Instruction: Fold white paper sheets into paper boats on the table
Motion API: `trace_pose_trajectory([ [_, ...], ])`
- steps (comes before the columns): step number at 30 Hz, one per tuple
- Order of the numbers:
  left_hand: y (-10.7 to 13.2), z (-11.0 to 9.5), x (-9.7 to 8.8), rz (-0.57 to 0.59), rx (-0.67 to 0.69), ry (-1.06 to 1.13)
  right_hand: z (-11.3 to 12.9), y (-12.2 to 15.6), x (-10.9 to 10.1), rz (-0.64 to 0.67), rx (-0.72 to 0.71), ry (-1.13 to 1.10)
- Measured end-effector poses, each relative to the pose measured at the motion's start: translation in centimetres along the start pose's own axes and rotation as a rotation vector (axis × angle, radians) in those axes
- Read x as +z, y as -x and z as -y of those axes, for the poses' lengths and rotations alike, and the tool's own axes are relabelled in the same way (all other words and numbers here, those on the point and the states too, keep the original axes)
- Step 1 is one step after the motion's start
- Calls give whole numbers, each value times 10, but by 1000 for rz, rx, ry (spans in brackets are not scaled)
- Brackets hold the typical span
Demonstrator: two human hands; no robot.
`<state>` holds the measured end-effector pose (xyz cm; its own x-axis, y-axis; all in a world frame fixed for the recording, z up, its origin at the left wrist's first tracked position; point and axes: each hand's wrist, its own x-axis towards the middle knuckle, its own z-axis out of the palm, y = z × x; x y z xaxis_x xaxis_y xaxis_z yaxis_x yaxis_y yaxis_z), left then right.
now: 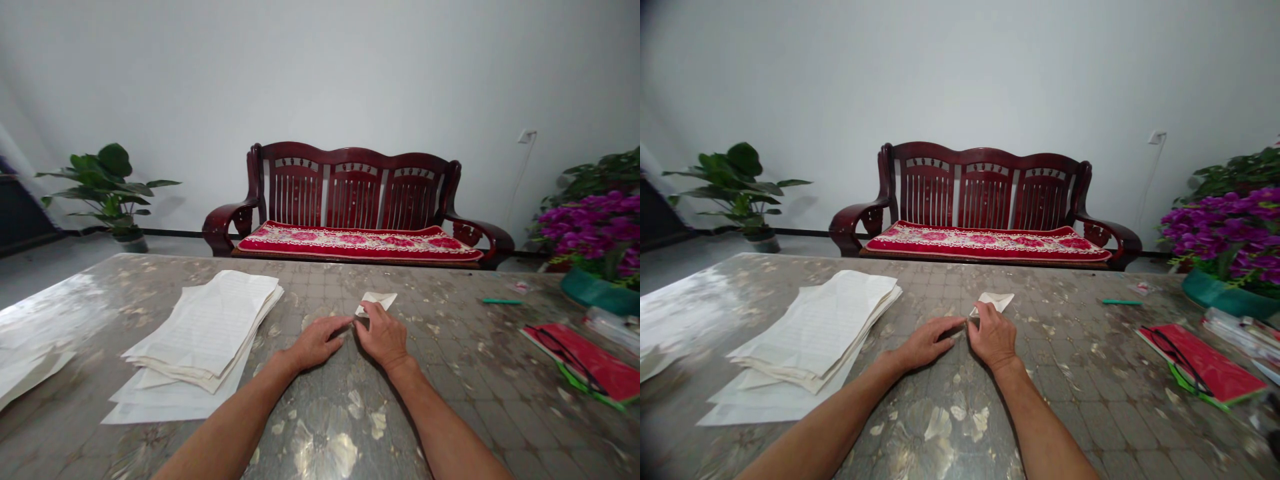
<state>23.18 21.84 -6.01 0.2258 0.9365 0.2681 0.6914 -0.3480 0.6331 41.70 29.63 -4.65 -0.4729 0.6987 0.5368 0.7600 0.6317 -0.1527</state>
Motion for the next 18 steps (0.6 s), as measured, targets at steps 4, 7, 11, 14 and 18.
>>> trace_pose_trajectory([
  [4, -1, 4, 2, -23, -7, 12, 1, 0, 3, 19, -15, 3],
  [7, -1, 7, 5, -45, -29, 22, 1, 0, 5, 27, -5, -13],
  [11, -1, 7, 5, -68, -56, 28, -8, -2, 7, -13, 39, -14],
  [14, 0, 5, 4, -74, -48, 33, -22, -6, 8, -67, 82, -17],
  [18, 0, 4, 2, -77, -32, 34, -47, -12, 8, -126, 154, -13],
])
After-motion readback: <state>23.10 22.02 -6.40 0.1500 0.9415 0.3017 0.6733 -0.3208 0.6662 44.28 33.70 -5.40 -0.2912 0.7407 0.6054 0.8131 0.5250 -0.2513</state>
